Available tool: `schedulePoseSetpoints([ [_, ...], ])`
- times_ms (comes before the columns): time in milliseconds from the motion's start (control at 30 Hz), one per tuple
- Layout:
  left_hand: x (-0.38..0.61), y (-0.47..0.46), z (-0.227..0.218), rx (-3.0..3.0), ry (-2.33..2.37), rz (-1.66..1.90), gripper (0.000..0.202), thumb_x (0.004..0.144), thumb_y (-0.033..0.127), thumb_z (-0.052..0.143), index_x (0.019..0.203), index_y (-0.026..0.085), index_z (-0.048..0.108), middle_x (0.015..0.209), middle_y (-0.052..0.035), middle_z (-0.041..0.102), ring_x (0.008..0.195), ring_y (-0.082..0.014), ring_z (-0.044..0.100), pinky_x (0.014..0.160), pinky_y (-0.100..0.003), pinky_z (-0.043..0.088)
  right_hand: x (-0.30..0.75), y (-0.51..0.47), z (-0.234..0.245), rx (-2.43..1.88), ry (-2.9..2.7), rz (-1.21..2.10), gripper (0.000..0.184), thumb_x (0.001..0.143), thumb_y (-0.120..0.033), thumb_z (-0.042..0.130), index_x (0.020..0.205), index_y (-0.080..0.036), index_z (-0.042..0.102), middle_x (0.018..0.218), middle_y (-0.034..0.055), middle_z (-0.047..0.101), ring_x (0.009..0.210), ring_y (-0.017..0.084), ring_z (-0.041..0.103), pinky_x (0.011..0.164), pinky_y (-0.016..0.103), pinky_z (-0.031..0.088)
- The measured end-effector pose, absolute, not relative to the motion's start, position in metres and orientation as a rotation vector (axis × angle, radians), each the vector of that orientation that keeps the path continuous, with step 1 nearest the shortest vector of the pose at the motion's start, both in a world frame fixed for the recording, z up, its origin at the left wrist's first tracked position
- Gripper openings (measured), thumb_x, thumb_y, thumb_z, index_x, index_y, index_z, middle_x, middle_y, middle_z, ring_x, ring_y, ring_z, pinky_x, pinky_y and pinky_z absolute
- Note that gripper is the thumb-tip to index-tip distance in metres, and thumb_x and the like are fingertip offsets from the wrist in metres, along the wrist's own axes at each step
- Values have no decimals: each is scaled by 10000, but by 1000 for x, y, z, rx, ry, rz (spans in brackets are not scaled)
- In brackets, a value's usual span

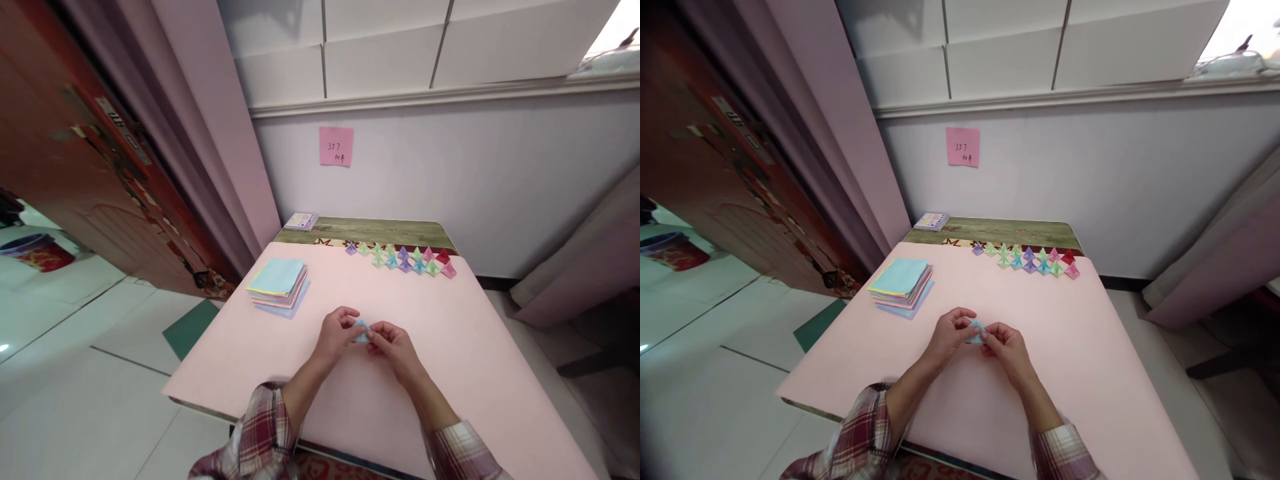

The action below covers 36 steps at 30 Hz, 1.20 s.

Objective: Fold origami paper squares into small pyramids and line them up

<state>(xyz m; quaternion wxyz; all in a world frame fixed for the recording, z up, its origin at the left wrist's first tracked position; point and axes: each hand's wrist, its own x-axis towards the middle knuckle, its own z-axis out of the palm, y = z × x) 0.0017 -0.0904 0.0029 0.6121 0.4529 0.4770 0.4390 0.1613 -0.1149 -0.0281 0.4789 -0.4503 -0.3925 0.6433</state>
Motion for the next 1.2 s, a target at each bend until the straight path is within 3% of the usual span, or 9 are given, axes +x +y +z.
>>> schedulePoseSetpoints([
  [200, 2, -92, 3, 954, 1106, 976, 407, 543, 275, 842, 845, 125, 614, 681, -26, 651, 564, -129, 594, 560, -264, 493, 157, -114, -31, -1090, -910, 1456, 317, 710, -478, 761, 774, -191, 642, 649, -2, 633, 588, 130, 568, 594, 256, 475],
  [400, -2, -92, 2, 1119, 1080, 869, 373, 568, 219, 804, 886, 134, 630, 645, -7, 646, 516, -124, 586, 534, -251, 462, 156, -117, -26, -1062, -999, 1449, 295, 721, -458, 754, 805, -188, 670, 742, 20, 670, 670, 151, 588, 630, 259, 454],
  [533, -4, -91, 0, 1109, 1088, 857, 376, 575, 219, 794, 898, 136, 620, 614, 11, 630, 498, -123, 580, 524, -252, 462, 158, -117, -28, -1095, -995, 1379, 273, 742, -437, 731, 709, -190, 619, 608, -26, 583, 554, 111, 489, 530, 231, 371],
  [767, -3, -90, 7, 986, 1051, 937, 337, 557, 278, 827, 748, 138, 587, 597, 1, 631, 518, -121, 592, 551, -257, 490, 162, -116, -28, -1130, -1051, 1355, 269, 739, -424, 708, 666, -196, 585, 549, -39, 508, 520, 114, 432, 506, 240, 336],
  [933, -2, -91, 13, 926, 1118, 906, 312, 683, 422, 720, 669, 140, 586, 550, -27, 614, 483, -136, 575, 530, -285, 497, 162, -117, -26, -1121, -1012, 1390, 270, 724, -402, 716, 632, -198, 565, 540, -39, 487, 515, 112, 420, 494, 237, 332],
  [1033, 0, -93, 16, 957, 1103, 977, 339, 756, 468, 638, 697, 135, 617, 617, -52, 636, 536, -144, 586, 564, -293, 496, 163, -117, -24, -1109, -958, 1422, 266, 716, -399, 731, 633, -196, 580, 548, -35, 501, 524, 114, 438, 506, 238, 352],
  [1200, 3, -100, 29, 1048, 1095, 1229, 191, 769, 352, 634, 755, 161, 628, 701, -16, 618, 575, -110, 531, 605, -255, 442, 164, -116, -19, -1017, -783, 1460, 269, 702, -442, 759, 709, -204, 634, 639, -13, 567, 612, 140, 520, 591, 265, 434],
])
